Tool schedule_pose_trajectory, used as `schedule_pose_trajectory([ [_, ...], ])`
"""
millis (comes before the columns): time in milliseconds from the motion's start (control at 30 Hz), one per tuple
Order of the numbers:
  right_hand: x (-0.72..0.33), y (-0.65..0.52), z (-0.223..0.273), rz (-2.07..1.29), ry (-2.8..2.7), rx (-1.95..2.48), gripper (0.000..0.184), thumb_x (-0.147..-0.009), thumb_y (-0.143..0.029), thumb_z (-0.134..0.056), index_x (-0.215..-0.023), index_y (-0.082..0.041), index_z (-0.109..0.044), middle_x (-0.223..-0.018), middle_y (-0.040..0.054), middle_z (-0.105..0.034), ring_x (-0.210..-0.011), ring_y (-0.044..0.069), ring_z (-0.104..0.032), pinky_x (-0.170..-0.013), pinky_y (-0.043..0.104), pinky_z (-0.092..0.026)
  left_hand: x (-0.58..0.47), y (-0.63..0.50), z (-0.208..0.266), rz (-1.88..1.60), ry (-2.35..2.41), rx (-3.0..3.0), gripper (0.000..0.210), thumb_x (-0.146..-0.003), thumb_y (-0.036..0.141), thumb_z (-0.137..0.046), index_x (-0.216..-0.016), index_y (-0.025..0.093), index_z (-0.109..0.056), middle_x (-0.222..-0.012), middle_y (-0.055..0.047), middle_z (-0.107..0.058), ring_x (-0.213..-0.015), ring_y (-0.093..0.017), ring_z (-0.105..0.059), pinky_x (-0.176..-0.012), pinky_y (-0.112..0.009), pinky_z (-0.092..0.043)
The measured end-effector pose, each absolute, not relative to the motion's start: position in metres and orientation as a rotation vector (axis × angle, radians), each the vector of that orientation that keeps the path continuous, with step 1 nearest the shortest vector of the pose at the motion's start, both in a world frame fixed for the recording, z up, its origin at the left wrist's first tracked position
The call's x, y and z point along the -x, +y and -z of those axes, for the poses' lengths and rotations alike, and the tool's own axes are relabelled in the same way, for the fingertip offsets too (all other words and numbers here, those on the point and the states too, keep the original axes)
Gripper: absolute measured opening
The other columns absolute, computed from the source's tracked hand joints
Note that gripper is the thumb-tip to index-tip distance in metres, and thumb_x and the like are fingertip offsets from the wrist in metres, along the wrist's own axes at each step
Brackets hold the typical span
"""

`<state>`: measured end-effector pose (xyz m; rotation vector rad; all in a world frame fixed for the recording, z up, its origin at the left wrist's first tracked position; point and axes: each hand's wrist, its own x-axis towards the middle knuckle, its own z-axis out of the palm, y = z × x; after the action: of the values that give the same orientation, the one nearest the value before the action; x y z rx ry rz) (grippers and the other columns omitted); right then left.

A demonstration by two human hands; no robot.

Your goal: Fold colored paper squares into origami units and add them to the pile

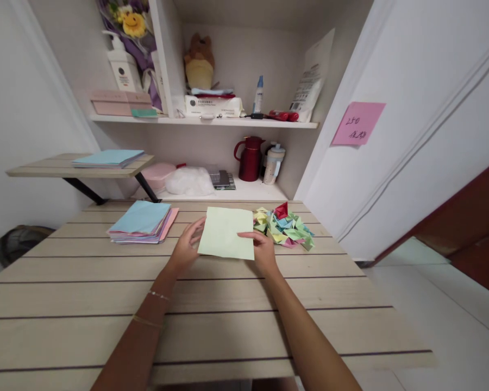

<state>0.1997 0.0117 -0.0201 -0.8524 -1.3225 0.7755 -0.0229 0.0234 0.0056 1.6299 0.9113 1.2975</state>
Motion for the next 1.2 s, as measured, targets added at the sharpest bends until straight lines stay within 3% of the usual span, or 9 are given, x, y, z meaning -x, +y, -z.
schedule_pose_trajectory([
  [100,-0.199,0.009,0.018,-0.774,-1.366,0.837,0.018,-0.063,-0.017,-0.068,-0.080,-0.022,-0.072,-0.088,0.0057,-0.068,-0.082,0.020,-0.062,-0.073,0.031,-0.048,0.021,0.022,-0.006,-1.163,0.888,-1.621,0.058,-0.062,0.024,-0.070,-0.118,0.019,-0.054,-0.116,-0.013,-0.059,-0.103,-0.026,-0.057,-0.086,-0.036,-0.047],
  [233,-0.196,0.006,0.016,-0.838,-1.417,0.853,0.028,-0.061,-0.015,-0.067,-0.089,-0.021,-0.070,-0.091,0.0051,-0.069,-0.086,0.021,-0.062,-0.075,0.031,-0.048,0.020,0.021,-0.008,-1.182,0.943,-1.696,0.025,-0.059,0.028,-0.072,-0.081,0.016,-0.071,-0.092,-0.011,-0.069,-0.089,-0.024,-0.063,-0.082,-0.034,-0.048],
  [333,-0.193,0.005,0.016,-0.858,-1.403,0.920,0.013,-0.062,-0.021,-0.068,-0.074,-0.017,-0.070,-0.077,0.0035,-0.069,-0.075,0.019,-0.062,-0.070,0.030,-0.048,0.016,0.021,-0.007,-1.239,1.025,-1.643,0.022,-0.058,0.031,-0.072,-0.073,0.015,-0.071,-0.082,-0.008,-0.070,-0.083,-0.023,-0.064,-0.078,-0.034,-0.050],
  [467,-0.187,0.006,0.017,-0.906,-1.249,0.996,0.018,-0.064,-0.032,-0.068,-0.065,-0.014,-0.063,-0.060,0.0008,-0.063,-0.057,0.015,-0.057,-0.056,0.027,-0.047,0.005,0.022,0.001,-1.303,1.060,-1.389,0.032,-0.060,0.034,-0.071,-0.080,0.010,-0.067,-0.082,-0.009,-0.070,-0.075,-0.022,-0.064,-0.072,-0.034,-0.052],
  [600,-0.182,0.007,0.015,-0.968,-1.016,0.923,0.045,-0.061,-0.032,-0.071,-0.100,-0.018,-0.054,-0.079,0.0027,-0.065,-0.061,0.015,-0.059,-0.054,0.027,-0.050,-0.006,0.022,0.009,-1.297,0.929,-1.228,0.063,-0.054,0.028,-0.076,-0.109,0.013,-0.049,-0.085,-0.009,-0.068,-0.070,-0.020,-0.065,-0.063,-0.035,-0.055],
  [733,-0.180,0.006,0.012,-0.993,-0.927,0.890,0.069,-0.061,-0.032,-0.072,-0.120,-0.021,-0.039,-0.077,0.0017,-0.065,-0.060,0.015,-0.060,-0.055,0.028,-0.051,-0.014,0.019,0.013,-1.239,0.894,-1.177,0.084,-0.050,0.021,-0.078,-0.122,0.018,-0.035,-0.089,-0.009,-0.065,-0.071,-0.020,-0.065,-0.061,-0.035,-0.056],
  [933,-0.178,0.009,0.020,-1.187,-0.958,0.860,0.053,-0.061,-0.031,-0.073,-0.106,-0.016,-0.049,-0.056,-0.0048,-0.057,-0.054,0.013,-0.057,-0.057,0.026,-0.049,-0.025,0.017,0.017,-1.303,0.895,-1.110,0.076,-0.051,0.022,-0.078,-0.117,0.020,-0.039,-0.107,-0.011,-0.059,-0.081,-0.020,-0.063,-0.064,-0.034,-0.055],
  [1067,-0.180,0.012,0.025,-1.165,-0.950,0.850,0.049,-0.065,-0.032,-0.069,-0.107,-0.020,-0.048,-0.059,-0.0052,-0.057,-0.052,0.011,-0.055,-0.052,0.023,-0.045,-0.017,0.017,0.012,-1.168,0.869,-1.170,0.070,-0.054,0.027,-0.077,-0.115,0.016,-0.044,-0.091,-0.010,-0.065,-0.071,-0.019,-0.064,-0.061,-0.031,-0.054],
  [1200,-0.184,0.013,0.024,-1.196,-0.995,0.833,0.050,-0.069,-0.032,-0.063,-0.115,-0.022,-0.045,-0.057,-0.0058,-0.055,-0.046,0.010,-0.048,-0.048,0.022,-0.042,0.003,0.021,0.003,-1.124,0.720,-1.227,0.062,-0.071,0.038,-0.060,-0.125,0.019,-0.040,-0.081,-0.007,-0.067,-0.069,-0.019,-0.065,-0.068,-0.035,-0.052],
])
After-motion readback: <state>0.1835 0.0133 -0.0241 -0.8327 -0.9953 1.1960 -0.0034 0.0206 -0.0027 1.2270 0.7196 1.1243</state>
